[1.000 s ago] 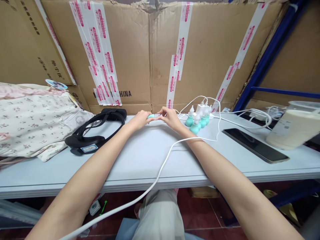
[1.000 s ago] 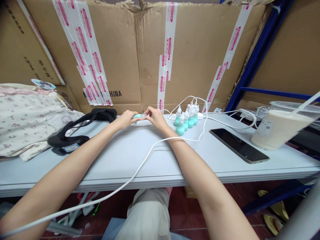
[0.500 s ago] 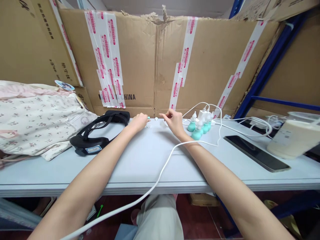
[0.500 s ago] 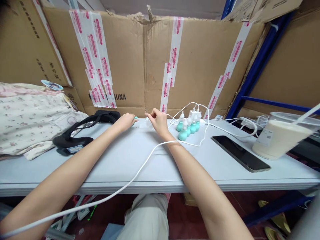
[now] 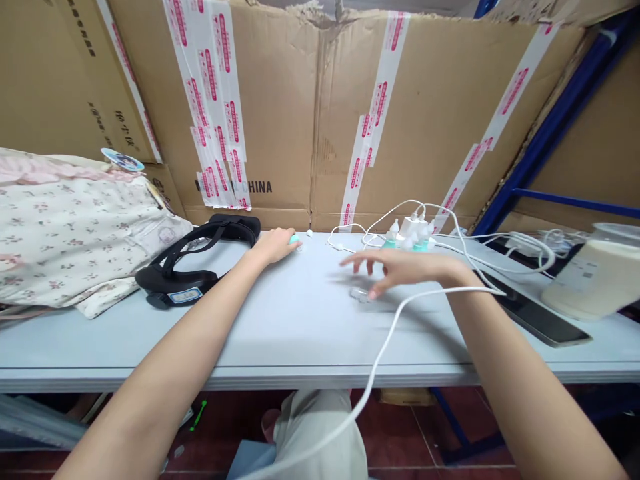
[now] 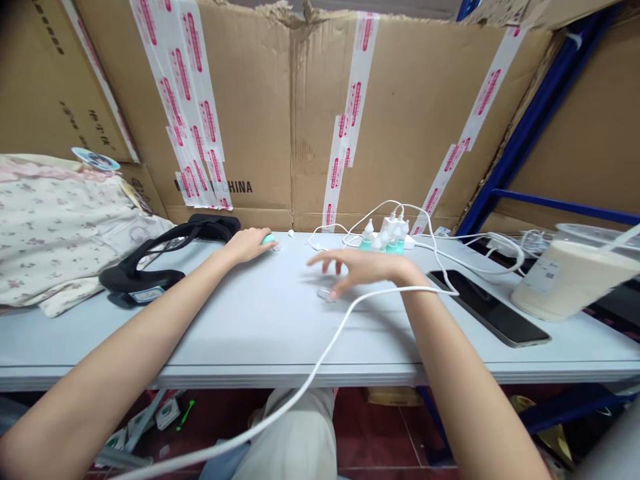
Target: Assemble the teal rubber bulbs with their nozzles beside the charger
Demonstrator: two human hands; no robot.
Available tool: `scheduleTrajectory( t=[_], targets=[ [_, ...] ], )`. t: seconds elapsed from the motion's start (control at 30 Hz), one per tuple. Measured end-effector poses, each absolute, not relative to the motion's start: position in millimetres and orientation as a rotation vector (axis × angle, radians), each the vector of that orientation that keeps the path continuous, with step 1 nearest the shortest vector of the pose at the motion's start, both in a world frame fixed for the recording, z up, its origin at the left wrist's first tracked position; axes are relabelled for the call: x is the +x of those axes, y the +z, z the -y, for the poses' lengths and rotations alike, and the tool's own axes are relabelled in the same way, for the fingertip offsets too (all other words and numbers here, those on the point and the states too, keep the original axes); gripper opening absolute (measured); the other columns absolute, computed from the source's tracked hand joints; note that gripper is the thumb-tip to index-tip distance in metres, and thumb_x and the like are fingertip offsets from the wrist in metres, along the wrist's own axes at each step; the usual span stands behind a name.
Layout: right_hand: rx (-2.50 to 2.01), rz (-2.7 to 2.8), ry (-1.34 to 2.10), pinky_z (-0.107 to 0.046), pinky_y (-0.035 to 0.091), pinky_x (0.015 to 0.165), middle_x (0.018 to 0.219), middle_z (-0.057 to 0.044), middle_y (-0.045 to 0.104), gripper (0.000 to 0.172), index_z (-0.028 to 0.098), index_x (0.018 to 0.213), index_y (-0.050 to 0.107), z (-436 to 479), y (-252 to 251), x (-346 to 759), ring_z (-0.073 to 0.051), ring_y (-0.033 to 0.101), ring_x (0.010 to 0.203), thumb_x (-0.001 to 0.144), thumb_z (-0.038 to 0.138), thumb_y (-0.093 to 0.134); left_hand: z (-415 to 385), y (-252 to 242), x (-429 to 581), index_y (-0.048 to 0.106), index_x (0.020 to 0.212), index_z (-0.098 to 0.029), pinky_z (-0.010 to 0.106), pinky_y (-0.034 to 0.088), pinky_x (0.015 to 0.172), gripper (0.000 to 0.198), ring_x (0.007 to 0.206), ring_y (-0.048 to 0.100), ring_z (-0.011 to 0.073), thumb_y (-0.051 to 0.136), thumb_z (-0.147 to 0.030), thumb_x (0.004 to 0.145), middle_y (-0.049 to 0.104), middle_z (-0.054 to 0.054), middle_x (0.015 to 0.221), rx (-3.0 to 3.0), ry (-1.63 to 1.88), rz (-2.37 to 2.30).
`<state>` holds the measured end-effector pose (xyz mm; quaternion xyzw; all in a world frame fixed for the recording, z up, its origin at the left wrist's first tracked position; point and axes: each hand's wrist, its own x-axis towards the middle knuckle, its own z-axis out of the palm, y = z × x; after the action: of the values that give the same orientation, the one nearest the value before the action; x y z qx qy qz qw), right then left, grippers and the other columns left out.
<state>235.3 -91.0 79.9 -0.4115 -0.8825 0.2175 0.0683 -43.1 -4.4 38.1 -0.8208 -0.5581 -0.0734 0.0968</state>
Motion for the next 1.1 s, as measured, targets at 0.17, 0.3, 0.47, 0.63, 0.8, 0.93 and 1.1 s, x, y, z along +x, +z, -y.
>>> scheduleTrajectory(
  t=[0.17,0.3,0.47,0.63,0.8,0.93,1.1],
  targets=[
    [-1.375,2.527,0.610,-0.033,0.046,0.080,0.099,-0.009,0.067,0.028,0.021,0.097,0.071,110,45,251,-0.021,0.060,0.089,0.078,0.038,0.060,14,50,-36,0.042,0.124,-0.018,0.038,0.045,0.086,0.041,0.107,0.060,0.0290,0.031,-0.037,0.089,0.061,0.014,0.121,-2.570,-0.292,1.620],
    [-1.275,2.501,0.721,-0.030,0.046,0.083,0.119,-0.005,0.061,0.050,0.028,0.125,0.058,115,48,244,-0.018,0.059,0.098,0.076,0.034,0.065,23,57,-26,0.032,0.131,-0.017,0.038,0.044,0.086,0.047,0.106,0.061,0.0291,0.035,-0.032,0.087,0.060,0.017,0.122,-2.613,-0.253,1.625],
    [-1.052,2.593,0.854,-0.029,0.046,0.083,0.117,-0.004,0.061,0.040,0.030,0.121,0.063,116,51,230,-0.016,0.058,0.096,0.081,0.034,0.061,18,52,-29,0.038,0.128,-0.018,0.034,0.046,0.080,0.050,0.100,0.063,0.0270,0.041,-0.043,0.085,0.062,0.016,0.117,-2.677,-0.114,1.653],
    [-1.155,2.510,0.662,-0.031,0.046,0.085,0.112,-0.007,0.062,0.041,0.024,0.114,0.067,99,47,216,-0.019,0.059,0.096,0.075,0.037,0.068,9,48,-35,0.049,0.117,-0.018,0.030,0.047,0.067,0.051,0.068,0.066,0.0195,0.048,-0.053,0.080,0.064,0.014,0.109,-2.735,-0.084,1.755],
    [-1.198,2.393,0.453,-0.031,0.046,0.085,0.115,-0.009,0.065,0.043,0.020,0.115,0.065,55,50,193,-0.019,0.060,0.097,0.074,0.027,0.070,9,53,-40,0.047,0.121,-0.019,0.026,0.048,0.057,0.066,0.054,0.063,0.0138,0.062,-0.053,0.067,0.065,0.012,0.107,-2.904,0.058,1.876],
    [-1.325,2.421,0.292,-0.029,0.045,0.082,0.115,-0.007,0.066,0.045,0.019,0.117,0.064,19,44,175,-0.019,0.062,0.094,0.073,0.024,0.070,6,55,-46,0.050,0.118,-0.018,0.024,0.048,0.056,0.065,0.054,0.062,0.0131,0.067,-0.048,0.063,0.069,0.006,0.087,-3.023,0.067,1.881],
    [-1.476,2.456,0.044,-0.037,0.038,0.092,0.120,-0.007,0.065,0.039,0.024,0.114,0.065,3,33,163,-0.026,0.056,0.111,0.077,0.034,0.068,-2,51,-50,0.063,0.082,-0.016,0.025,0.044,0.053,0.054,0.051,0.060,0.0160,0.058,-0.066,0.064,0.066,0.005,0.061,-2.905,0.030,1.816]
  ],
)
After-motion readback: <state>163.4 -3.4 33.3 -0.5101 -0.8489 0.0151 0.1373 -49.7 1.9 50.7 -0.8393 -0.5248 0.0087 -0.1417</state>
